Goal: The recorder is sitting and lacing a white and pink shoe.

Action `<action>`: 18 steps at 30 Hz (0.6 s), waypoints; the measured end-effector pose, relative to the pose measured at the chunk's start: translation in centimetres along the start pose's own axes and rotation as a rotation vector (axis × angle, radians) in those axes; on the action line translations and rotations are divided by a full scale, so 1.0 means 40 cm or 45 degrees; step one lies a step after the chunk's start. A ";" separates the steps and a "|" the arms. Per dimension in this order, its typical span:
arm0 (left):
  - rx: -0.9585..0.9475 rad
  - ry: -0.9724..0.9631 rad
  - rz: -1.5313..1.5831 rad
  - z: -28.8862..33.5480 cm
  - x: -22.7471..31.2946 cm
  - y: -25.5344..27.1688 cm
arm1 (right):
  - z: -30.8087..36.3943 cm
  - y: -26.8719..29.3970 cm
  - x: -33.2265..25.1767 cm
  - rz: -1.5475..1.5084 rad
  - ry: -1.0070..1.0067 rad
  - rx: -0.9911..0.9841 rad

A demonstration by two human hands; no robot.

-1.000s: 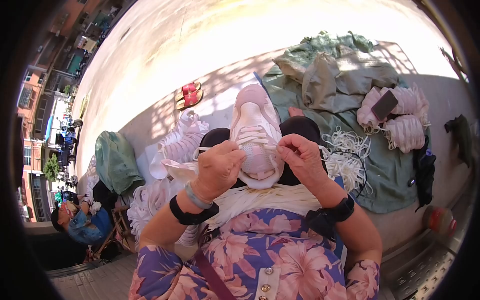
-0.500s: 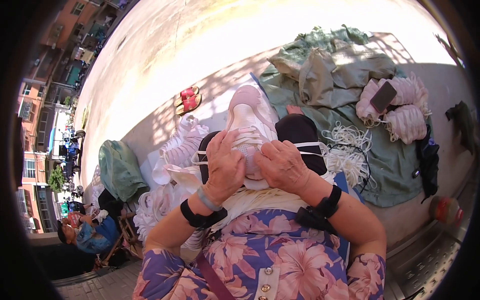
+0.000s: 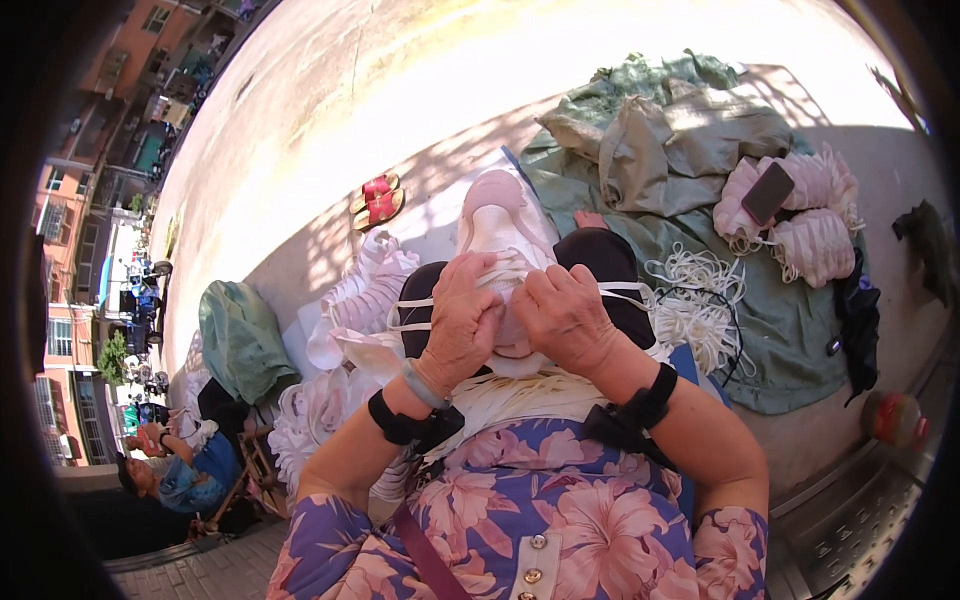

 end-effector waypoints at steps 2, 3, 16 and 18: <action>-0.034 0.000 -0.034 -0.013 0.004 0.003 | 0.004 -0.001 0.004 -0.036 -0.009 0.021; -0.073 -0.008 -0.068 -0.018 0.008 0.004 | 0.007 -0.002 0.007 -0.046 -0.026 0.021; -0.121 -0.098 0.056 -0.005 -0.013 0.014 | 0.011 -0.008 0.008 -0.111 -0.097 0.022; -0.053 -0.052 -0.123 -0.009 -0.004 -0.003 | 0.005 -0.011 0.008 -0.109 -0.098 0.031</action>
Point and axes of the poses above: each hand's wrist, its own z-axis away from the middle knuckle, its own y-axis out of the back of the hand, x = y × z, the point moved 4 cm from there along -z, towards the middle knuckle, and after that the axes turned 12 degrees about -x, right-handed, at the moved point
